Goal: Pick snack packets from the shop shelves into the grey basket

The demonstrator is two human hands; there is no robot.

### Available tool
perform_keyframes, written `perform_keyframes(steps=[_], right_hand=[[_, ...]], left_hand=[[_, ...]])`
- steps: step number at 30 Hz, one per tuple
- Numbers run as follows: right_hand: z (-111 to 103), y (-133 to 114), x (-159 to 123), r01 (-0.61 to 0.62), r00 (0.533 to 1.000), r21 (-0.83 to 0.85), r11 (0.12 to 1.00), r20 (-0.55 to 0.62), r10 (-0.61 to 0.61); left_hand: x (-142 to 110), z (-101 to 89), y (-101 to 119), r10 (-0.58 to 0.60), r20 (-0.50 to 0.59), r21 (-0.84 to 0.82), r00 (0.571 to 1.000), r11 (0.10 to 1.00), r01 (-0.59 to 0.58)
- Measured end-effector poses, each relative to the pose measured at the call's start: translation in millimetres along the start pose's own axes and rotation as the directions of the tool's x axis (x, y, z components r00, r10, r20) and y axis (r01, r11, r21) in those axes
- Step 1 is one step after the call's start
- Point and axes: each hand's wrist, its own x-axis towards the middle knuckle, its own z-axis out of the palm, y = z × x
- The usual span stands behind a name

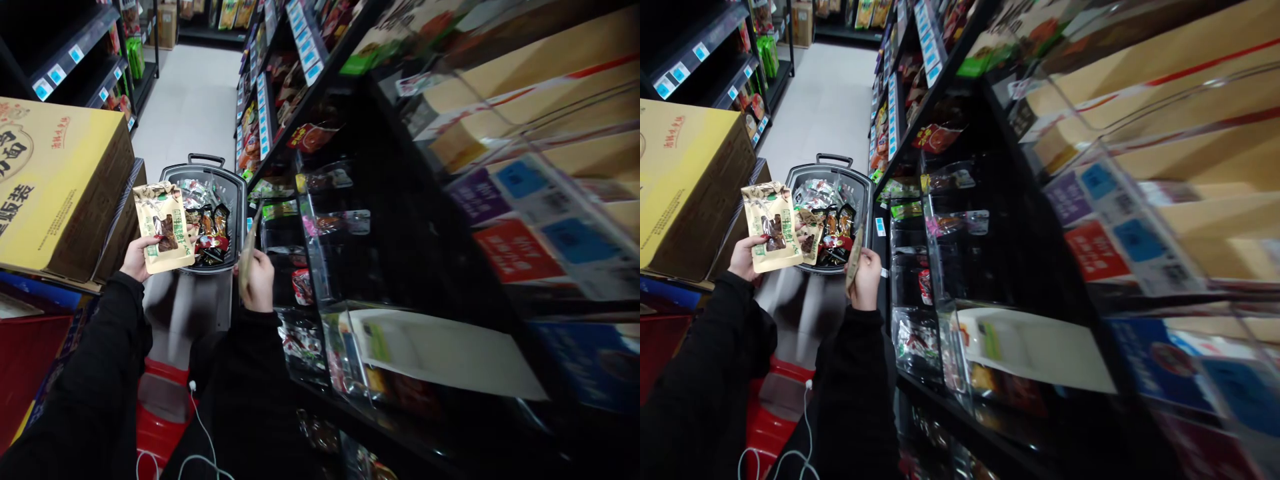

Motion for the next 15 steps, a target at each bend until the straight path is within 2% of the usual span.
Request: perform_keyframes(steps=[2, 4, 6, 9, 15], right_hand=[[-6, 1, 9, 0.031, 0.984, -0.216, 0.976, -0.165, -0.068], [-8, 3, 19, 0.028, 0.962, -0.467, 0.884, -0.229, -0.152], [-3, 10, 31, 0.022, 0.975, -0.615, 0.788, -0.16, -0.151], [15, 34, 48, 0.04, 0.998, -0.716, 0.697, -0.011, -0.069], [50, 93, 69, 0.141, 0.984, -0.755, 0.64, 0.18, -0.005]], left_hand=[[0, -0.7, 2, 0.025, -0.022, -0.006, 0.999, 1.0, -0.025], [1, -1.5, 4, 0.048, -0.079, -0.003, 0.996, 0.999, -0.048], [2, -2.6, 5, 0.075, -0.16, 0.013, 0.984, 0.997, -0.074], [5, -5.4, 6, 0.117, -0.239, 0.035, 0.964, 0.993, -0.112], [5, -12.8, 11, 0.197, -0.277, 0.021, 0.94, 0.98, -0.199]])
